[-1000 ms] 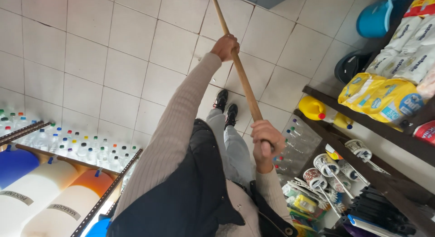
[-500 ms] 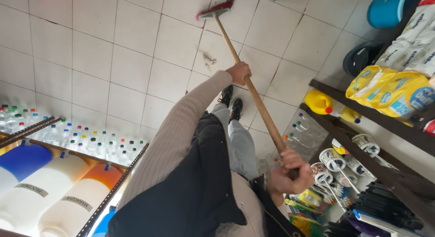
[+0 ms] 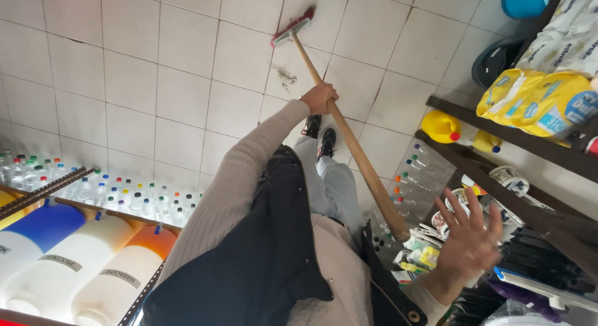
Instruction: Sweeping the tiled floor of a storage room using a broom.
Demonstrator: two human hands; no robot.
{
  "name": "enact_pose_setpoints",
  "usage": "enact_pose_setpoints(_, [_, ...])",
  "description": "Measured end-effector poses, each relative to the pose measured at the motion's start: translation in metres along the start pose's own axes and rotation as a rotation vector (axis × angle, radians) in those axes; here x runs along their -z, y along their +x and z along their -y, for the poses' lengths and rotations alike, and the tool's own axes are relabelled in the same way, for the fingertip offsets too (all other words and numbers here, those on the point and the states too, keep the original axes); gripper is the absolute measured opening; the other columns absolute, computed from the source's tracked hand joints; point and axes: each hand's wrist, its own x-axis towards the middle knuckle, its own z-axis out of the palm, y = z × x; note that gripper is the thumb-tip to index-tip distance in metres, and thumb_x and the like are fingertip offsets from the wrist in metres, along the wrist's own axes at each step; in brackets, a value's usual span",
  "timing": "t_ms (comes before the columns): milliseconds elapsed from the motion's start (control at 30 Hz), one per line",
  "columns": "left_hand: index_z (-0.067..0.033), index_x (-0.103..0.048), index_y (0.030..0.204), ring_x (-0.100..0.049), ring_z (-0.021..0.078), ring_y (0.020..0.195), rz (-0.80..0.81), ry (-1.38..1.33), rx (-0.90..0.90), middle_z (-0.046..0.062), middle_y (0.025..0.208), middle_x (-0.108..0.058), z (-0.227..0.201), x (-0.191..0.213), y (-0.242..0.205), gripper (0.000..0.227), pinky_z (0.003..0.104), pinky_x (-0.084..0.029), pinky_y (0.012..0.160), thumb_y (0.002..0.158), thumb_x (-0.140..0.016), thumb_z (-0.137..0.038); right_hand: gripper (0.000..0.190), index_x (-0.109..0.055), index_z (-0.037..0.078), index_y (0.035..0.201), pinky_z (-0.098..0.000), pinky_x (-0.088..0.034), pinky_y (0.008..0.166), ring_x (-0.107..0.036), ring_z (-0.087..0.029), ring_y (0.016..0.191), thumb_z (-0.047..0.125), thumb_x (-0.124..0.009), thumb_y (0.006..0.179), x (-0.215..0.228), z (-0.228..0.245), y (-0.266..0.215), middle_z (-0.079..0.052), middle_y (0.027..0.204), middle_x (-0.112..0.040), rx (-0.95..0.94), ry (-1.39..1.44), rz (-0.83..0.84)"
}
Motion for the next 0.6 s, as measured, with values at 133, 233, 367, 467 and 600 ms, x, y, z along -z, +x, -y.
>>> enact_pose_setpoints(133, [-0.0006, -0.063, 0.069, -0.063, 0.0377, 0.087, 0.026, 0.061, 0.057, 0.017, 0.077, -0.064, -0.002, 0.008, -0.018, 0.017, 0.048, -0.053, 0.079, 0.071, -0.076, -0.011, 0.072, -0.042, 0.006, 0.153, -0.0477, -0.057, 0.089, -0.068, -0.041, 0.111, 0.044, -0.064, 0.097, -0.008, -0.023, 0.0, -0.035, 0.162, -0.032, -0.205, -0.833, 0.066])
enact_pose_setpoints(233, [-0.0012, -0.067, 0.073, -0.063, 0.0356, 0.086, 0.031, 0.045, 0.035, 0.015, 0.078, -0.065, -0.001, 0.005, -0.022, 0.016, 0.047, -0.053, 0.08, 0.075, -0.077, -0.013, 0.074, -0.038, 0.002, 0.15, -0.0403, -0.057, 0.081, -0.07, -0.034, 0.103, 0.033, -0.074, 0.092, -0.029, -0.032, -0.002, -0.028, 0.144, -0.046, -0.273, -0.982, 0.064])
enact_pose_setpoints(367, [-0.0018, -0.07, 0.077, -0.062, 0.0338, 0.086, 0.022, 0.037, 0.018, 0.014, 0.079, -0.067, 0.003, 0.0, -0.024, 0.014, 0.046, -0.053, 0.08, 0.072, -0.077, -0.013, 0.033, -0.063, 0.004, 0.098, -0.0366, -0.054, 0.068, -0.069, -0.023, 0.078, 0.025, -0.087, 0.09, -0.043, -0.046, 0.006, -0.008, 0.087, -0.068, -0.221, -1.206, -0.026])
enact_pose_setpoints(467, [0.0, -0.069, 0.076, -0.062, 0.0347, 0.086, 0.069, 0.097, 0.01, 0.015, 0.08, -0.067, 0.009, -0.006, -0.024, 0.016, 0.046, -0.053, 0.08, 0.075, -0.078, -0.012, 0.039, -0.051, 0.011, 0.074, -0.0377, -0.044, 0.062, -0.056, -0.024, 0.071, 0.013, -0.088, 0.087, -0.054, -0.042, 0.019, -0.003, 0.072, -0.055, 0.281, -1.281, 0.02])
enact_pose_setpoints(600, [0.0005, -0.069, 0.078, -0.062, 0.0339, 0.086, 0.09, 0.071, 0.009, 0.015, 0.08, -0.067, 0.008, -0.005, -0.027, 0.013, 0.045, -0.053, 0.08, 0.076, -0.078, -0.009, 0.037, -0.053, 0.011, 0.075, -0.0396, -0.043, 0.067, -0.056, -0.025, 0.075, 0.015, -0.089, 0.084, -0.068, -0.025, 0.036, -0.003, 0.076, -0.055, 0.32, -1.299, -0.03])
